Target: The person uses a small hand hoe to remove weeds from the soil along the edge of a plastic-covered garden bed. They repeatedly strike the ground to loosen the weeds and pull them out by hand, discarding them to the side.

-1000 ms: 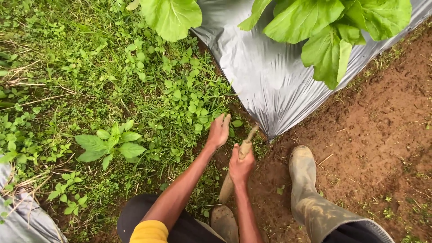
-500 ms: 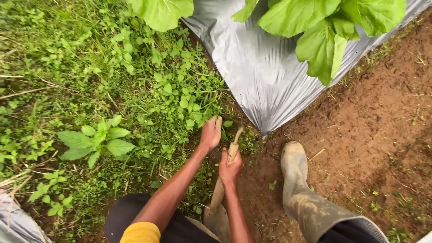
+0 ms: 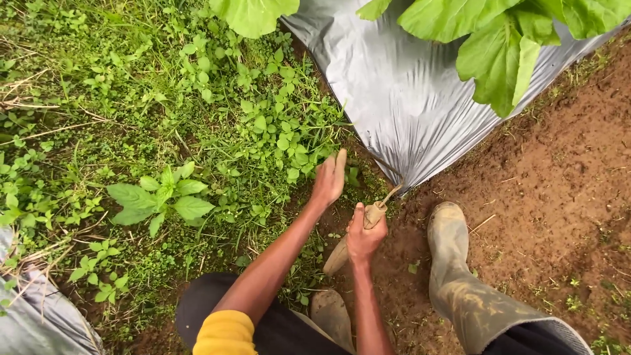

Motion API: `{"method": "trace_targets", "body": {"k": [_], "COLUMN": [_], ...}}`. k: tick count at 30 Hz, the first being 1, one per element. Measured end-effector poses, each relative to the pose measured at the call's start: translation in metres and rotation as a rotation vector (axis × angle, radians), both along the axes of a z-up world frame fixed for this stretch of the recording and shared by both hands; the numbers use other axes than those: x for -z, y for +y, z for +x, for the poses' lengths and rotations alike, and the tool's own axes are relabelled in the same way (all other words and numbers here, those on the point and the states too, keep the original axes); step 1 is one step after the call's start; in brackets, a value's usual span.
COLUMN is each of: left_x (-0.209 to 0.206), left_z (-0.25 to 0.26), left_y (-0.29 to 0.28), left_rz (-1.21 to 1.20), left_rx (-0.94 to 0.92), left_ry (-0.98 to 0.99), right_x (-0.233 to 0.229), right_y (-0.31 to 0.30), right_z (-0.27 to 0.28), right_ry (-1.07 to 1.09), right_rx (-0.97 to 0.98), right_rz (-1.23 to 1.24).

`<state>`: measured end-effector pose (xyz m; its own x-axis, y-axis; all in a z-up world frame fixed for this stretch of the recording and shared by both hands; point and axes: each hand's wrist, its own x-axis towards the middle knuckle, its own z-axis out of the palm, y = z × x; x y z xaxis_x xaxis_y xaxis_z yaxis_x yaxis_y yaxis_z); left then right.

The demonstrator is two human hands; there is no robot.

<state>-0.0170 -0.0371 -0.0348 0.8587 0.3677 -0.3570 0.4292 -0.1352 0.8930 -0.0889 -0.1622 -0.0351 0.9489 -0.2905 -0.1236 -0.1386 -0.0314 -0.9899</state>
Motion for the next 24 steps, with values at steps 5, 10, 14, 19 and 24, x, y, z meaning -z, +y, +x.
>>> {"method": "trace_targets", "body": {"k": [5, 10, 14, 19, 24], "left_x": [-0.018, 0.034, -0.057, -0.013, -0.086], "left_z": [-0.001, 0.004, -0.004, -0.008, 0.001], "left_y": [-0.010, 0.004, 0.007, 0.017, 0.017], "left_rz": [-0.030, 0.027, -0.005, 0.075, 0.075], "left_rx": [0.042, 0.052, -0.015, -0.177, -0.196], "left_ry": [-0.050, -0.081, 0.040, 0.031, 0.079], "right_x": [-0.026, -0.001, 0.002, -0.010, -0.004], "right_y": [0.002, 0.000, -0.001, 0.006, 0.010], "right_z": [0.002, 0.004, 0.005, 0.010, 0.013], "right_ry": [0.071, 0.074, 0.082, 0.063, 0.045], "right_rx": [-0.020, -0.005, -0.002, 0.004, -0.063], "right_rz": [-0.105, -0.095, -0.090, -0.050, -0.086]}}
